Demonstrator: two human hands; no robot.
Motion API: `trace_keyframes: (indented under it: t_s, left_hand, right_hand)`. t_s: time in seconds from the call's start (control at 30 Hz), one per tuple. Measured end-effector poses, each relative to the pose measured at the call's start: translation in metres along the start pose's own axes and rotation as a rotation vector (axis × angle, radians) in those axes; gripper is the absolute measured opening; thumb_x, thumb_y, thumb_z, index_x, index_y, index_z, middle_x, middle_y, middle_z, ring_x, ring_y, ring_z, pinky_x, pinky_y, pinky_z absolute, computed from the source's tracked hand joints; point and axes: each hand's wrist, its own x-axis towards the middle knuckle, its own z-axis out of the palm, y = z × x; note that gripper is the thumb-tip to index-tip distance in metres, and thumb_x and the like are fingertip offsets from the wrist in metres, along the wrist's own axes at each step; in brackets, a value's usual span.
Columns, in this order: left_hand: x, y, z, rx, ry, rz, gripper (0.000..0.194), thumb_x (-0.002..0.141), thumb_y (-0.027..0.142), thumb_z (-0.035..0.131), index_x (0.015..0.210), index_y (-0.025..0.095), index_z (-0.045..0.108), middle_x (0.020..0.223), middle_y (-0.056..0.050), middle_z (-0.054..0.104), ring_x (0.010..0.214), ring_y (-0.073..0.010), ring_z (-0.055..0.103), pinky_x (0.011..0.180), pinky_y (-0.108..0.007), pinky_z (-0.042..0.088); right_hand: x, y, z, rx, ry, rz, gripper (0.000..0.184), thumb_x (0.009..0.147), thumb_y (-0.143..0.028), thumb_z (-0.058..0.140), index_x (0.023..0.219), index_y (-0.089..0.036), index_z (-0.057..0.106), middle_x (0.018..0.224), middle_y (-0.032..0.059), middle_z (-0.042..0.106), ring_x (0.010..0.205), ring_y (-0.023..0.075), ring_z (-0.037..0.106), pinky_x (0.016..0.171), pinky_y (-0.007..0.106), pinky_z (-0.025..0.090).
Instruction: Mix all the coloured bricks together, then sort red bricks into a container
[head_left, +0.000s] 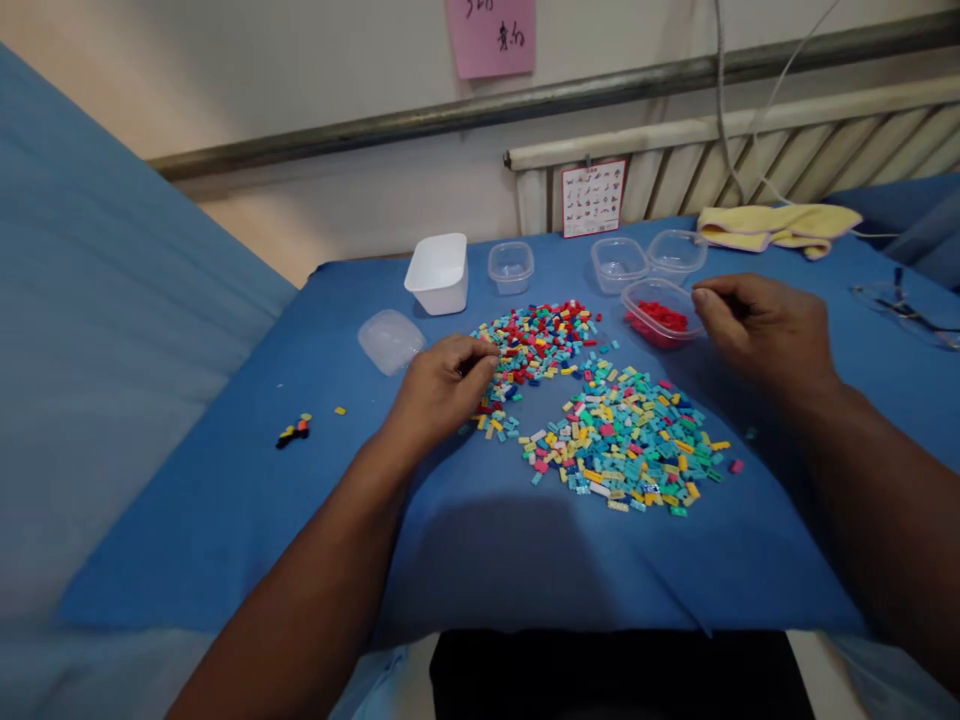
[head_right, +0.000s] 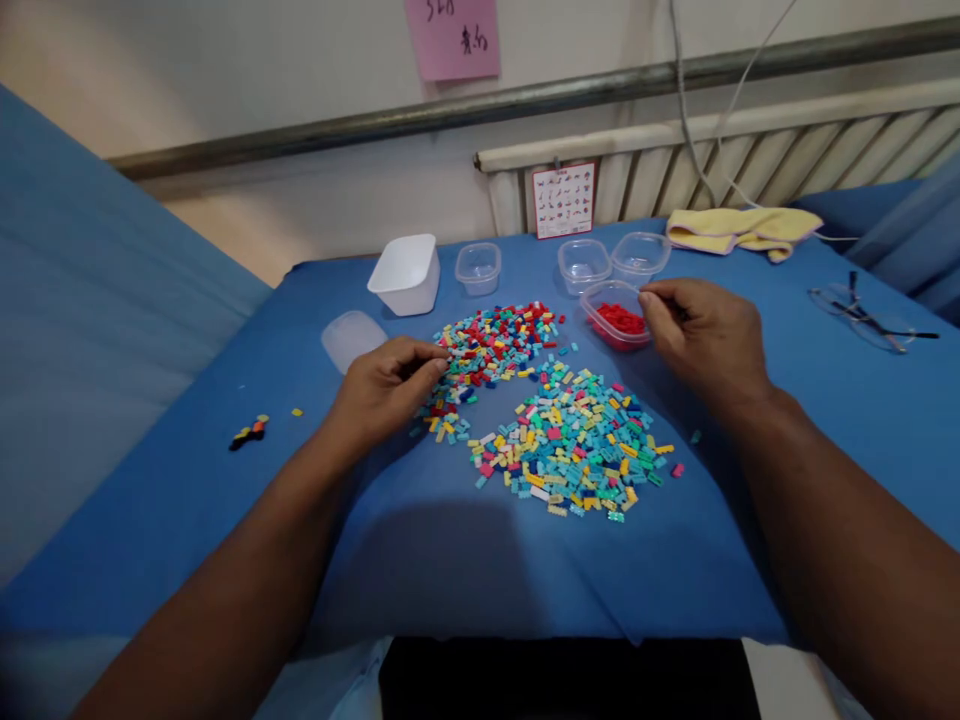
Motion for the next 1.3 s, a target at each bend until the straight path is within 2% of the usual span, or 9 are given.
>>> trace_keyframes:
  t_s: [0.1, 0.17, 0.3, 0.4, 0.5, 0.63, 1.0, 1.13, 1.3]
  left_hand:
    - [0.002, -0.007, -0.025, 0.064, -0.245, -0.104, 0.025, 0.098, 0.039, 0.065, 0.097, 0.019, 0.079, 0.085, -0.003, 0.075, 0.076, -0.0188, 0.066, 0.07, -0.031, 0.048]
    - [0.0, -0.01, -0.036, 0.09, -0.382, -0.141, 0.022, 0.095, 0.039, 0.066, 0.091, 0.019, 0.076, 0.079, -0.002, 0.073, 0.072, -0.0177, 0.063, 0.065, -0.029, 0.044]
    - [-0.005, -0.011, -0.043, 0.15, -0.522, -0.161, 0.014, 0.089, 0.032, 0.069, 0.092, 0.021, 0.077, 0.081, -0.001, 0.075, 0.07, -0.0175, 0.064, 0.063, -0.029, 0.041]
    - [-0.007, -0.007, -0.038, 0.21, -0.499, -0.099, 0.014, 0.093, 0.03, 0.068, 0.096, 0.022, 0.079, 0.088, -0.002, 0.077, 0.072, -0.0177, 0.066, 0.066, -0.029, 0.043]
    - [-0.008, -0.004, -0.031, 0.285, -0.46, -0.031, 0.015, 0.098, 0.03, 0.067, 0.099, 0.023, 0.08, 0.093, -0.003, 0.079, 0.078, -0.0188, 0.068, 0.07, -0.03, 0.045]
    - [-0.01, -0.002, -0.026, 0.387, -0.499, 0.071, 0.018, 0.1, 0.024, 0.065, 0.106, 0.024, 0.082, 0.108, -0.005, 0.081, 0.095, -0.0223, 0.073, 0.08, -0.033, 0.049]
    - [-0.014, 0.009, -0.025, 0.54, -0.576, 0.086, 0.027, 0.103, 0.021, 0.06, 0.122, 0.024, 0.079, 0.124, -0.006, 0.081, 0.108, -0.0268, 0.075, 0.082, -0.035, 0.05]
    - [-0.016, 0.007, -0.019, 0.508, -0.569, 0.131, 0.025, 0.105, 0.022, 0.059, 0.121, 0.023, 0.078, 0.123, -0.006, 0.081, 0.108, -0.0268, 0.075, 0.083, -0.036, 0.05]
    - [-0.017, 0.009, -0.015, 0.511, -0.549, 0.167, 0.023, 0.105, 0.021, 0.058, 0.119, 0.024, 0.075, 0.119, -0.008, 0.079, 0.105, -0.0263, 0.073, 0.081, -0.035, 0.05]
  right_hand:
    - [-0.007, -0.012, 0.0, 0.044, 0.013, -0.062, 0.025, 0.104, -0.042, 0.064, 0.109, -0.029, 0.085, 0.101, 0.0094, 0.087, 0.088, 0.0343, 0.082, 0.081, 0.049, 0.062]
    - [-0.012, -0.021, 0.004, 0.079, -0.035, -0.134, 0.023, 0.103, -0.041, 0.066, 0.109, -0.029, 0.085, 0.103, 0.0082, 0.087, 0.09, 0.034, 0.082, 0.08, 0.048, 0.063]
    - [-0.02, -0.033, 0.012, 0.15, -0.192, -0.309, 0.019, 0.103, -0.038, 0.068, 0.108, -0.03, 0.085, 0.1, 0.0053, 0.088, 0.084, 0.0308, 0.082, 0.073, 0.044, 0.061]
    - [-0.022, -0.038, 0.016, 0.19, -0.265, -0.379, 0.019, 0.104, -0.037, 0.068, 0.106, -0.028, 0.085, 0.094, 0.0048, 0.087, 0.079, 0.0285, 0.082, 0.069, 0.042, 0.061]
    - [-0.022, -0.039, 0.016, 0.213, -0.269, -0.409, 0.019, 0.105, -0.037, 0.068, 0.106, -0.027, 0.085, 0.092, 0.0045, 0.087, 0.078, 0.0273, 0.082, 0.067, 0.04, 0.061]
    - [-0.023, -0.038, 0.016, 0.197, -0.276, -0.408, 0.02, 0.106, -0.036, 0.068, 0.107, -0.027, 0.085, 0.093, 0.0039, 0.087, 0.078, 0.0267, 0.082, 0.068, 0.04, 0.061]
    - [-0.026, -0.034, 0.021, 0.222, -0.382, -0.374, 0.023, 0.107, -0.043, 0.066, 0.111, -0.03, 0.085, 0.088, 0.0027, 0.085, 0.072, 0.0252, 0.079, 0.068, 0.04, 0.06]
    - [-0.027, -0.034, 0.022, 0.225, -0.382, -0.374, 0.021, 0.108, -0.042, 0.065, 0.111, -0.032, 0.084, 0.087, 0.0023, 0.085, 0.072, 0.026, 0.079, 0.067, 0.042, 0.059]
    - [-0.028, -0.034, 0.022, 0.219, -0.409, -0.36, 0.023, 0.107, -0.04, 0.065, 0.113, -0.029, 0.084, 0.091, 0.0022, 0.086, 0.075, 0.0246, 0.08, 0.069, 0.04, 0.058]
